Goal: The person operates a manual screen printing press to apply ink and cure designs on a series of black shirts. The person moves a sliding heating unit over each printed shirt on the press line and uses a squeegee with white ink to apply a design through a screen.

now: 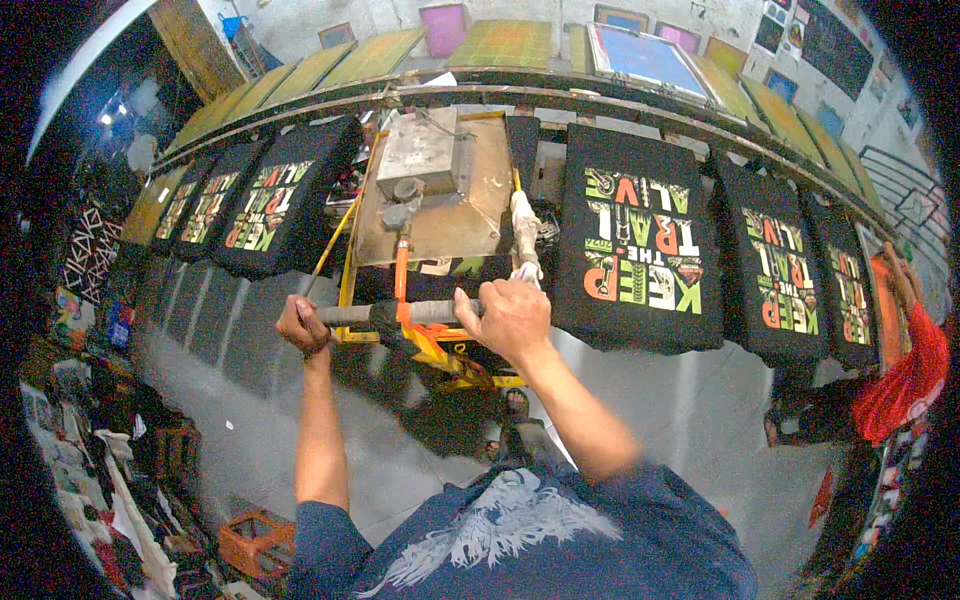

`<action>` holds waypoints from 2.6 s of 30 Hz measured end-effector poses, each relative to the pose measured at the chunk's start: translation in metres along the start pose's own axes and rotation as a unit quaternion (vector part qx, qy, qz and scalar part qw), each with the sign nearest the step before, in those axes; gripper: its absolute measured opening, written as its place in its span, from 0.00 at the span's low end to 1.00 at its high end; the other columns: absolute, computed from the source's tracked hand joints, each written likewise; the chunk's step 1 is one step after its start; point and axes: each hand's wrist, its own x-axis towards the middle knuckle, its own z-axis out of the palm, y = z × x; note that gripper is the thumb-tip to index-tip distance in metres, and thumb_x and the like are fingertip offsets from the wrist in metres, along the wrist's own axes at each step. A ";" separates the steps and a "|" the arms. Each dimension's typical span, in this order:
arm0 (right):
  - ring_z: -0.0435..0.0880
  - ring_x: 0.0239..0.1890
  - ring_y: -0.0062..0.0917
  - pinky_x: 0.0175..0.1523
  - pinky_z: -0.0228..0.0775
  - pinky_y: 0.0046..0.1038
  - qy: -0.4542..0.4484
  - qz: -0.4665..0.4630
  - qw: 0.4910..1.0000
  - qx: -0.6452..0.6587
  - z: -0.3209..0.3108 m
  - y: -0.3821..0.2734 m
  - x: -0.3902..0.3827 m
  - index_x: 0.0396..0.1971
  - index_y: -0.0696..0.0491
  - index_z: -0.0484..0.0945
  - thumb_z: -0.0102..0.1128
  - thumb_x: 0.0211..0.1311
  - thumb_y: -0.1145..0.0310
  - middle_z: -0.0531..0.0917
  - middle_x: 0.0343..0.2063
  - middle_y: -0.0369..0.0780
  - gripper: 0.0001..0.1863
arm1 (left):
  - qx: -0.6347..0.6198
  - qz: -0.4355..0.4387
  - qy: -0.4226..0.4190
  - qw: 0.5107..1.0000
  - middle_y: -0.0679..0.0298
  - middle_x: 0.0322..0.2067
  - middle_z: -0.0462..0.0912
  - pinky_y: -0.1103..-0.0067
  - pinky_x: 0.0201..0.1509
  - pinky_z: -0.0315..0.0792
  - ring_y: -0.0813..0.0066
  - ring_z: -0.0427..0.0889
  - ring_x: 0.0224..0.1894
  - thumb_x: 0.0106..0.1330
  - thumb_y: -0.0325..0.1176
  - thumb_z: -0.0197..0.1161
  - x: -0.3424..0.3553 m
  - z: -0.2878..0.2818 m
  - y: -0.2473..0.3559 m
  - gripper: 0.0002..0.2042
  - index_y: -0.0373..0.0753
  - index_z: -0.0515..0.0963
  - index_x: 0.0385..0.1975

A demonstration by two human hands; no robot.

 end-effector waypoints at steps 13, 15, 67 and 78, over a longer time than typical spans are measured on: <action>0.76 0.15 0.31 0.22 0.67 0.35 0.026 0.012 1.000 0.002 0.015 -0.027 -0.001 0.12 0.47 0.70 0.72 0.55 0.57 0.73 0.12 0.35 0.21 | 0.008 0.060 -0.084 0.995 0.53 0.15 0.67 0.64 0.25 0.62 0.54 0.70 0.18 0.70 0.38 0.51 0.013 -0.009 -0.047 0.17 0.36 0.67 0.19; 0.74 0.15 0.30 0.22 0.66 0.34 0.040 0.003 0.999 -0.012 0.013 -0.027 0.000 0.11 0.46 0.69 0.71 0.55 0.58 0.71 0.12 0.35 0.21 | 0.001 0.038 -0.093 0.995 0.53 0.15 0.68 0.64 0.25 0.63 0.54 0.68 0.18 0.70 0.37 0.52 0.011 -0.010 -0.046 0.16 0.37 0.67 0.19; 0.65 0.13 0.33 0.20 0.58 0.35 0.033 0.176 0.956 -0.232 0.105 -0.308 -0.017 0.11 0.48 0.64 0.62 0.41 0.67 0.64 0.12 0.36 0.14 | -0.251 0.114 -0.224 0.935 0.58 0.12 0.61 0.65 0.21 0.55 0.56 0.62 0.13 0.59 0.26 0.56 0.110 -0.081 -0.253 0.15 0.40 0.60 0.12; 0.63 0.13 0.34 0.22 0.54 0.35 0.059 0.138 0.958 -0.244 0.095 -0.265 -0.015 0.11 0.51 0.66 0.55 0.39 0.67 0.65 0.11 0.38 0.08 | -0.304 0.096 -0.225 0.921 0.59 0.12 0.65 0.68 0.21 0.57 0.59 0.65 0.13 0.52 0.23 0.59 0.106 -0.064 -0.224 0.12 0.40 0.64 0.12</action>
